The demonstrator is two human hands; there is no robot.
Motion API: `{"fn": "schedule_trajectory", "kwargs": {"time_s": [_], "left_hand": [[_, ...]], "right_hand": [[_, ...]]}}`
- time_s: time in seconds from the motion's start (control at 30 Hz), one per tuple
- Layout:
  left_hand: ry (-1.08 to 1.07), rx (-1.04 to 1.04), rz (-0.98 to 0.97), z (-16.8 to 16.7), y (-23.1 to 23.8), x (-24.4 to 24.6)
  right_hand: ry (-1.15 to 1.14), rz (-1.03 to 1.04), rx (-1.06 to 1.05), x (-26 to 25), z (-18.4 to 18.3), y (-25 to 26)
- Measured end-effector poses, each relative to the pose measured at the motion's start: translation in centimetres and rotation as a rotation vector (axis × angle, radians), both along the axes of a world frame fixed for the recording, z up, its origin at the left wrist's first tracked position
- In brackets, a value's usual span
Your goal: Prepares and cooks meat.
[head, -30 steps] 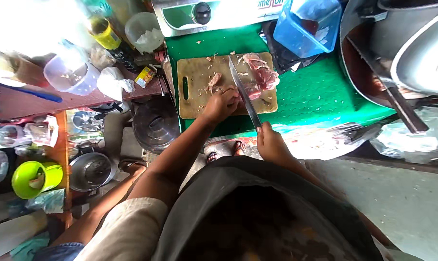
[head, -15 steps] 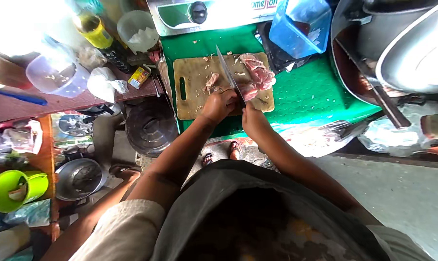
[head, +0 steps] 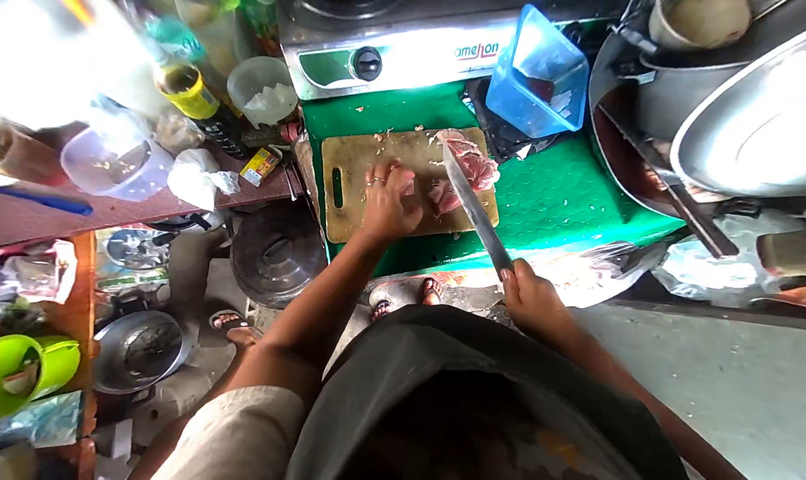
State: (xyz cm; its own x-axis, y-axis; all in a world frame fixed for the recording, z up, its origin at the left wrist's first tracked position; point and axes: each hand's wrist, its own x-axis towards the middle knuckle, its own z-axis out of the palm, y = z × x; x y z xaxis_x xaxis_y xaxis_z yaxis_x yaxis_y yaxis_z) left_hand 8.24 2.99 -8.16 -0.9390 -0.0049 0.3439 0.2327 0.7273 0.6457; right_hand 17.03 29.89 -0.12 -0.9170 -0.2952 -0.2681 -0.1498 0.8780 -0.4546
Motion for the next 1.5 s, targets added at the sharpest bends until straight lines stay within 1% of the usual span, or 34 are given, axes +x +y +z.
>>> {"fn": "schedule_trajectory", "kwargs": {"time_s": [0.1,0.13,0.2,0.23,0.37,0.47,0.57,0.63,0.67,0.73,0.83,0.93,1.0,1.03,1.1,1.13,1.17,1.2,1.27,1.37,1.4,1.43,1.47,1.5], "left_hand": [[0.061,-0.120,-0.100,-0.6,2.9,0.3],[0.065,-0.114,-0.142,-0.8,3.6,0.0],[-0.005,-0.089,-0.195,-0.8,4.3,-0.2],[-0.013,-0.066,-0.198,-0.8,4.4,-0.3],[0.082,-0.021,-0.184,-1.3,4.4,-0.5],[0.080,0.015,-0.206,-0.6,4.2,-0.2],[0.058,0.015,-0.203,-0.2,4.1,-0.2],[0.007,0.016,-0.183,-0.1,4.0,-0.2],[0.010,0.019,-0.166,-0.3,4.1,-0.2],[0.039,0.033,-0.122,-0.2,4.4,-0.3],[0.003,0.039,-0.046,0.3,4.5,-0.3],[-0.054,0.022,0.013,0.5,4.5,-0.6],[-0.035,0.080,0.074,0.5,4.5,-0.7],[0.001,0.147,0.108,0.3,4.5,-0.7],[0.030,0.371,0.162,0.3,4.3,-0.7],[0.012,0.483,0.187,1.3,4.0,-0.5],[0.009,0.552,0.222,2.4,3.5,-0.3],[0.015,0.564,0.254,3.1,2.9,-0.2],[-0.002,0.429,0.253,3.6,1.4,-0.5],[-0.221,0.044,0.080,5.4,1.5,-0.4],[-0.273,-0.099,0.018,5.2,2.2,-0.5],[-0.279,-0.229,-0.017,4.2,3.1,-0.8],[-0.259,-0.317,-0.034,3.0,3.8,-1.0],[-0.241,-0.353,-0.034,2.1,4.3,-1.1]], "right_hand": [[-0.065,-0.009,0.046,-1.5,0.0,-0.1],[-0.088,0.005,0.061,-2.0,-0.1,-0.2],[-0.123,0.033,0.071,-2.7,-0.2,-0.6],[-0.131,0.045,0.072,-2.9,-0.4,-0.7],[-0.203,0.054,0.075,-4.3,-0.4,-2.0],[-0.237,0.029,0.086,-6.5,-1.0,-4.1],[-0.190,0.044,0.050,-9.3,-2.2,-6.2],[-0.126,0.068,0.039,-10.2,-3.7,-6.8],[-0.093,0.067,0.030,-9.9,-4.1,-6.7],[-0.143,0.072,0.043,-9.0,-3.5,-6.1],[-0.321,0.106,0.164,-6.4,-2.6,-3.5],[-0.449,0.035,0.294,-3.7,-1.6,-1.4],[-0.422,0.020,0.286,-2.7,-1.8,0.4],[-0.392,0.038,0.238,-2.4,-1.9,1.4],[-0.317,0.086,0.081,-2.4,-1.6,3.0],[-0.250,0.100,0.000,-2.6,-1.6,3.5],[-0.177,0.097,-0.063,-2.7,-1.5,3.8],[-0.097,0.081,-0.100,-2.8,-1.5,3.9],[0.025,0.043,-0.090,-3.8,-1.2,3.7],[0.029,0.015,0.020,-6.9,-0.8,3.5],[0.031,0.018,0.035,-7.9,-0.9,3.5],[0.033,0.027,0.036,-8.6,-0.9,3.3],[0.033,0.041,0.015,-9.1,-0.9,3.1],[0.026,0.061,-0.020,-9.2,-0.9,2.8]]}}
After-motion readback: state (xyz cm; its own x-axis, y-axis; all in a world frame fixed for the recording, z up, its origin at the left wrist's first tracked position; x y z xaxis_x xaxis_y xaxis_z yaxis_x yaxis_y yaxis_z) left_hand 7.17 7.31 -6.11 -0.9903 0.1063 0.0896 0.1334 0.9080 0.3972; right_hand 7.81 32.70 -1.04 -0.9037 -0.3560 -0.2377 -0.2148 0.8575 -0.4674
